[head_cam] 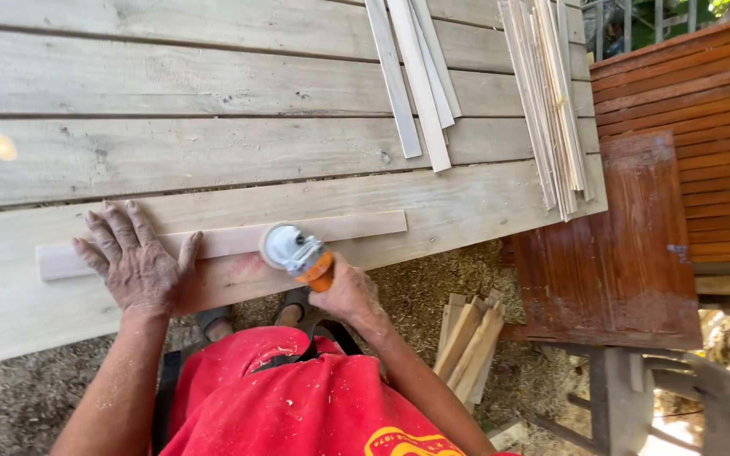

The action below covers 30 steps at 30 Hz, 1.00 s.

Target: Using an angle grinder with a sanding disc to smooth the edges and surfaces of wooden strips.

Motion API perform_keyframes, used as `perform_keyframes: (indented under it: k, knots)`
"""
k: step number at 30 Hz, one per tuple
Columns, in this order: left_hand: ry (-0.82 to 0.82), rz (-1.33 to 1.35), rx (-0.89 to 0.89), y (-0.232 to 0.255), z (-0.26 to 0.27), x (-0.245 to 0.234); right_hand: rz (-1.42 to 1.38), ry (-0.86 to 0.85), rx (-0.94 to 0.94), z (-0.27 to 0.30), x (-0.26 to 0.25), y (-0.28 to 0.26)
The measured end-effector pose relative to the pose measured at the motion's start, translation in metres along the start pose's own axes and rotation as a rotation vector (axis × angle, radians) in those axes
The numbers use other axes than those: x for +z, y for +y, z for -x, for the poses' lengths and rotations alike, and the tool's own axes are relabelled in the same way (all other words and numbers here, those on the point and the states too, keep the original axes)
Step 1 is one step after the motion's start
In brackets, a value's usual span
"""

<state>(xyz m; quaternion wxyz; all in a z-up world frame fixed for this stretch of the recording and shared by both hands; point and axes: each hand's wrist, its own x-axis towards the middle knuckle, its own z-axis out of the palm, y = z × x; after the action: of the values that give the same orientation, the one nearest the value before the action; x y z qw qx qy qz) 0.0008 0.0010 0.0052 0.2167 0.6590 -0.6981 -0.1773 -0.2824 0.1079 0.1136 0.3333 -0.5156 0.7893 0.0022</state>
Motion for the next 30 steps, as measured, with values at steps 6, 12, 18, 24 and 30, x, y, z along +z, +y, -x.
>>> perform_keyframes:
  k: [6,12,18,24,30]
  knots:
    - [-0.041,0.043,0.014,0.010,0.000,-0.015,-0.105,0.051,0.142,-0.009,0.000,0.080]
    - [-0.073,0.038,0.017,0.014,-0.003,-0.020,-0.153,0.118,0.211,-0.005,-0.017,0.109]
    - [-0.101,0.031,0.004,0.014,-0.003,-0.018,-0.134,0.167,0.268,-0.006,-0.033,0.126]
    - [-0.106,0.005,-0.002,0.016,-0.003,-0.020,-0.177,0.158,0.312,-0.011,-0.037,0.154]
    - [-0.112,0.014,-0.010,0.021,-0.003,-0.023,-0.212,0.185,0.299,-0.017,-0.040,0.180]
